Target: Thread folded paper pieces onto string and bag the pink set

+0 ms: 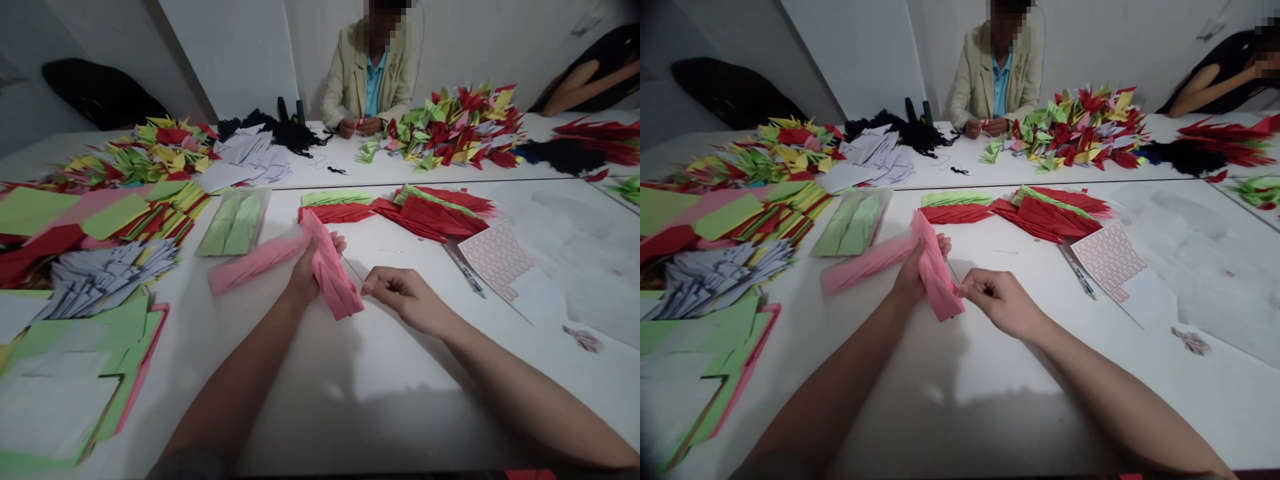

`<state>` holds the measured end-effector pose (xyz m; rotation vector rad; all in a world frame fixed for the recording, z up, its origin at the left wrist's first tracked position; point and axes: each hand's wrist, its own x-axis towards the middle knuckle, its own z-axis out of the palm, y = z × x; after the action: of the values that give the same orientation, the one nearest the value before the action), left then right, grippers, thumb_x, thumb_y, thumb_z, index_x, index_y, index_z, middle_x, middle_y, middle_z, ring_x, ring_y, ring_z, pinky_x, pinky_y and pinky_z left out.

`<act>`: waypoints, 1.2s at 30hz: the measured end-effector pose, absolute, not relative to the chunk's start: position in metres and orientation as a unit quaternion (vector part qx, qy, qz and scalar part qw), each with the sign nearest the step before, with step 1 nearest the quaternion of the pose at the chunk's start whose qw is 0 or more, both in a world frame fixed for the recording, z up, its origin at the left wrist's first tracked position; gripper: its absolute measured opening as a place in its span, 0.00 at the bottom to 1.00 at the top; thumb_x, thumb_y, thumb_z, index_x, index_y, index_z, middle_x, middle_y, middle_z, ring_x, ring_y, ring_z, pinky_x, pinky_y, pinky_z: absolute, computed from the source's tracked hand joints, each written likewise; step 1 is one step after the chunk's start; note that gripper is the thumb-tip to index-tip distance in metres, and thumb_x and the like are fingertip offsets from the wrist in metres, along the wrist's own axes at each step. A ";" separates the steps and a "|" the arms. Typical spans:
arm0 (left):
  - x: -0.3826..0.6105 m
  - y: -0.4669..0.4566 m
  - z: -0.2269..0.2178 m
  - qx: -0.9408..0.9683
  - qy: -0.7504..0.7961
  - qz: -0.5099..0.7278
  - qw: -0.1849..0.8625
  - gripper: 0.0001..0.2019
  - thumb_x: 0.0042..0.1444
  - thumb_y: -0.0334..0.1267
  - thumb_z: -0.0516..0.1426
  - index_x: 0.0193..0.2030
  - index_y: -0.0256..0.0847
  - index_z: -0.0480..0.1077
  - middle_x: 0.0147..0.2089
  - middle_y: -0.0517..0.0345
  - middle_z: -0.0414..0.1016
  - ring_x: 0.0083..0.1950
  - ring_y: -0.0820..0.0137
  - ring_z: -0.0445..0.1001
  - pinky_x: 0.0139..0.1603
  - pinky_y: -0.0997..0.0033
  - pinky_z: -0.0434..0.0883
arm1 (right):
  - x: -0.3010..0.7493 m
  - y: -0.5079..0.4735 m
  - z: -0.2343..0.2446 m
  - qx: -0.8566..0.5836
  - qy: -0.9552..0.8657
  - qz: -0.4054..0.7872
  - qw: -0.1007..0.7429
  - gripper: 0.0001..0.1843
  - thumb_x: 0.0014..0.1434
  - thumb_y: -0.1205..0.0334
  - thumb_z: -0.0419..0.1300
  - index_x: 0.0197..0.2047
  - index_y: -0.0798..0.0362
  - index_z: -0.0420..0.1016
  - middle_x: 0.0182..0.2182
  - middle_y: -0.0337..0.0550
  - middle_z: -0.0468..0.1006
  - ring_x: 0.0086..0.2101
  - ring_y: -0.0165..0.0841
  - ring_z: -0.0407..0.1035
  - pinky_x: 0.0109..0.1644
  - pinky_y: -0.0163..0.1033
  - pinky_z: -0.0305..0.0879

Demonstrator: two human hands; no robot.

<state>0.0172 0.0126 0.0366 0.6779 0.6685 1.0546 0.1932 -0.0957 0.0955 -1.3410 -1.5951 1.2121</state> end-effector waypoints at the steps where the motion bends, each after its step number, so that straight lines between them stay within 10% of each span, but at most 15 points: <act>1: 0.016 0.015 0.037 0.298 0.295 0.508 0.752 0.17 0.62 0.49 0.56 0.47 0.37 0.73 0.49 0.50 0.78 0.53 0.69 0.76 0.56 0.72 0.72 | 0.190 -0.098 0.095 -0.517 -0.612 0.487 0.347 0.16 0.63 0.51 0.56 0.29 0.52 0.71 0.19 0.32 0.61 0.21 0.26 0.52 0.25 0.34 0.47; 27: 0.012 0.019 0.055 0.095 0.231 0.578 0.777 0.13 0.67 0.39 0.51 0.54 0.39 0.71 0.41 0.58 0.81 0.42 0.77 0.79 0.49 0.81 0.72 | 0.172 -0.103 0.073 -0.515 -0.607 0.507 0.329 0.14 0.65 0.53 0.55 0.33 0.52 0.73 0.18 0.31 0.63 0.20 0.24 0.53 0.23 0.31 0.48; 36: 0.020 -0.005 0.061 0.262 0.201 0.483 0.811 0.30 0.60 0.58 0.52 0.63 0.41 0.64 0.62 0.46 0.71 0.67 0.53 0.64 0.66 0.49 0.60 | 0.163 -0.089 0.051 -0.493 -0.467 0.588 0.440 0.16 0.60 0.49 0.59 0.35 0.55 0.75 0.12 0.29 0.62 0.15 0.23 0.51 0.21 0.32 0.45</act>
<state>0.0203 -0.0053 0.0611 0.5600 0.4296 1.0315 0.1630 -0.0894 0.0511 -1.2254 -1.1589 1.4602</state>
